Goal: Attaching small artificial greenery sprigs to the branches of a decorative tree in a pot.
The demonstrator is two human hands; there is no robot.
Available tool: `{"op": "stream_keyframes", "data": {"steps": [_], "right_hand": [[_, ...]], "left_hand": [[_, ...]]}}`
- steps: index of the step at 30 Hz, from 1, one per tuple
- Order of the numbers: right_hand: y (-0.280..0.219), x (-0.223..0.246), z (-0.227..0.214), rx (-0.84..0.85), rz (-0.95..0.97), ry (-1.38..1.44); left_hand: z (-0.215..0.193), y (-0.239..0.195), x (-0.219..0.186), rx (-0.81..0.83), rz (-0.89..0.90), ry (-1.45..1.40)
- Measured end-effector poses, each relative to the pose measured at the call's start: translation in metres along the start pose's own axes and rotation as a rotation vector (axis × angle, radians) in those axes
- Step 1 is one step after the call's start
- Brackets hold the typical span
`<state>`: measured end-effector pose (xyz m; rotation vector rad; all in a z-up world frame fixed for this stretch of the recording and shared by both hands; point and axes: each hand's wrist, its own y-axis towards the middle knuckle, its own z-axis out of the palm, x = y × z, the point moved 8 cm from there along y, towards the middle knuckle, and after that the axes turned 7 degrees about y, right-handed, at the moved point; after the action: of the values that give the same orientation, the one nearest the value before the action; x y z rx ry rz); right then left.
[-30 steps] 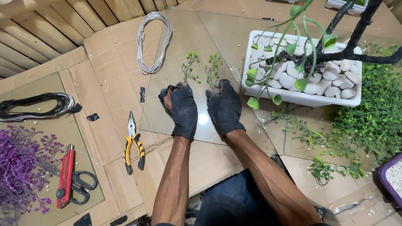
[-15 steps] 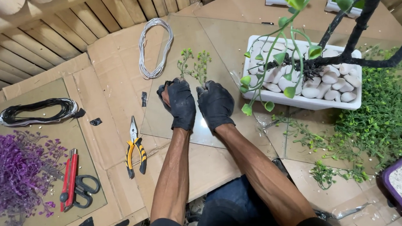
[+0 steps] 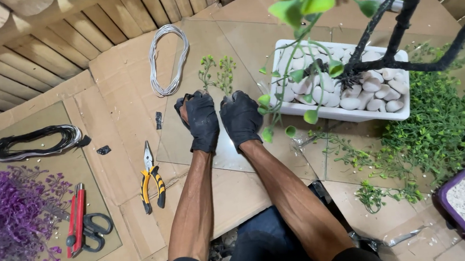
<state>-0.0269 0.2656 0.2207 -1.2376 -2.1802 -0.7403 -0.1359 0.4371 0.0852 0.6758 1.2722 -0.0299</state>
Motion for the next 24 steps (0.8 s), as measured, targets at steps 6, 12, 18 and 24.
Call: {"op": "stream_keyframes", "data": {"steps": [6,12,18,24], "right_hand": [[-0.008,0.005,-0.029,-0.161,-0.337,-0.154],[-0.031,0.011,-0.036,-0.268,-0.648,-0.625],[-0.016,0.009,-0.039,-0.154,-0.605,-0.542],[-0.021,-0.020,-0.030,-0.173,-0.577,-0.554]], "left_hand": [[0.006,-0.003,0.006,0.027,-0.043,-0.482],[0.027,-0.014,0.006,-0.002,-0.195,-0.894],[0.062,-0.038,0.043,-0.113,-0.353,-1.261],[0.072,-0.047,0.061,-0.002,-0.248,-0.973]]}}
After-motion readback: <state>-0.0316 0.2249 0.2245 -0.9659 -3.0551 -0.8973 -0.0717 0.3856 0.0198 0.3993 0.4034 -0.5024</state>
